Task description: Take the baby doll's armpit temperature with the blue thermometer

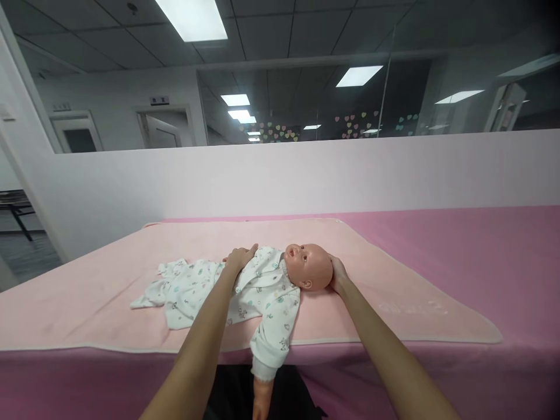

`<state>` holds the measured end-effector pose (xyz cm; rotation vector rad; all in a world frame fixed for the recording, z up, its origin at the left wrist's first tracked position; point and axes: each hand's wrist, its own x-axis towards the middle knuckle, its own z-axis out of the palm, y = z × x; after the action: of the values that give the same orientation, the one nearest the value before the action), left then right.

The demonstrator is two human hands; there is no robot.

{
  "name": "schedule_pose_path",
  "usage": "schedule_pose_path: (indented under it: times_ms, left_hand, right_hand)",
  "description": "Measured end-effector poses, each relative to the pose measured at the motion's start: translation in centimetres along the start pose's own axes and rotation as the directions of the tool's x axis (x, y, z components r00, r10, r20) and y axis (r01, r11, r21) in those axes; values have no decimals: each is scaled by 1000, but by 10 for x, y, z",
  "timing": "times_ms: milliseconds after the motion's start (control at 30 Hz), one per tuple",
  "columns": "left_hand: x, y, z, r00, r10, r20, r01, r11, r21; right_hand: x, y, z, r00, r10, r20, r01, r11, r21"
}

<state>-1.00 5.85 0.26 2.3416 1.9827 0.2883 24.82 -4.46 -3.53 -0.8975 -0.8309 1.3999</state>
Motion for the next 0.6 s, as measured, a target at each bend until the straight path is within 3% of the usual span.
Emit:
schedule_pose_path:
  times_ms: [200, 367, 533, 600]
  left_hand:
    - [-13, 2, -5, 1000, -19, -20, 18, 998, -55]
    - [-16, 3, -6, 998, -24, -51, 20, 996, -85]
    - [-17, 2, -5, 996, 2, -86, -11, 995, -103]
    - [-18, 2, -5, 996, 8, -94, -18, 994, -109]
  right_hand:
    - [-4, -7, 1, 993, 9, -117, 4, 994, 111]
    - [-8, -11, 1, 998, 42, 37, -45, 994, 101]
    - [-7, -6, -4, 998, -44, -47, 46, 998, 34]
    - [-7, -6, -5, 999, -29, 16, 28, 997, 66]
